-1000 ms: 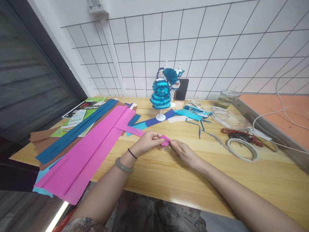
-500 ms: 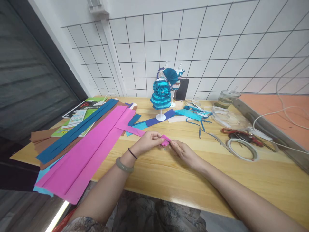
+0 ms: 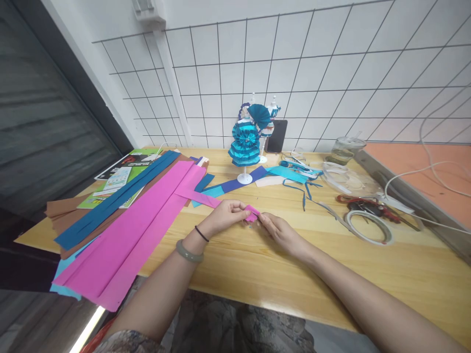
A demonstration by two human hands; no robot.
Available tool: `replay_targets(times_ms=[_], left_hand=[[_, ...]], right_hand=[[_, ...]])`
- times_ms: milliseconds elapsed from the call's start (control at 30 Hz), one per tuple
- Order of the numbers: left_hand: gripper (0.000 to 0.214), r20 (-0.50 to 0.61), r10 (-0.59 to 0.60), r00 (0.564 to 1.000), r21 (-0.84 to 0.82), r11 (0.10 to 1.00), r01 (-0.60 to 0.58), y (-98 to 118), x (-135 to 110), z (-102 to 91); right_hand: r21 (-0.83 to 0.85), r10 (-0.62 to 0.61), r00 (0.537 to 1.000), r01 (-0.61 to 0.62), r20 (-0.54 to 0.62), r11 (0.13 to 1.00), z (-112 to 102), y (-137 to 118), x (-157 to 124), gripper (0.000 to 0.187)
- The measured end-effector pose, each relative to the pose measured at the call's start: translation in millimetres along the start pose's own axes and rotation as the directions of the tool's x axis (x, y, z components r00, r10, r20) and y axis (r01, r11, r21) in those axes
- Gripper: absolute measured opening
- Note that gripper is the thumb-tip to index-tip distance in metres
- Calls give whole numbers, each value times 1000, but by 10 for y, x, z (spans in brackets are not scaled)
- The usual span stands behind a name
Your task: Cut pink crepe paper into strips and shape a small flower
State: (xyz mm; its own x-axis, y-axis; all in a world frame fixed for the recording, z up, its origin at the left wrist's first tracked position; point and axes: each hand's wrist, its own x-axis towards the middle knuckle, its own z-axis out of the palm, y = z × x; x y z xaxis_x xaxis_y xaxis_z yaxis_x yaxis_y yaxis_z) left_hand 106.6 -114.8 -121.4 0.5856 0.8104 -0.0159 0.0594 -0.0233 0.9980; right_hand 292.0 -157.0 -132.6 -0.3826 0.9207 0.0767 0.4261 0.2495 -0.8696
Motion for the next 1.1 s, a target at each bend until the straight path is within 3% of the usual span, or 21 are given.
replay_targets(times_ms=[1100], left_hand=[[29,8,-8,1000,3,1000,8,1,4,9]], right_hand=[[-20,-8,1000,8,-2,1000,3,37,17,42]])
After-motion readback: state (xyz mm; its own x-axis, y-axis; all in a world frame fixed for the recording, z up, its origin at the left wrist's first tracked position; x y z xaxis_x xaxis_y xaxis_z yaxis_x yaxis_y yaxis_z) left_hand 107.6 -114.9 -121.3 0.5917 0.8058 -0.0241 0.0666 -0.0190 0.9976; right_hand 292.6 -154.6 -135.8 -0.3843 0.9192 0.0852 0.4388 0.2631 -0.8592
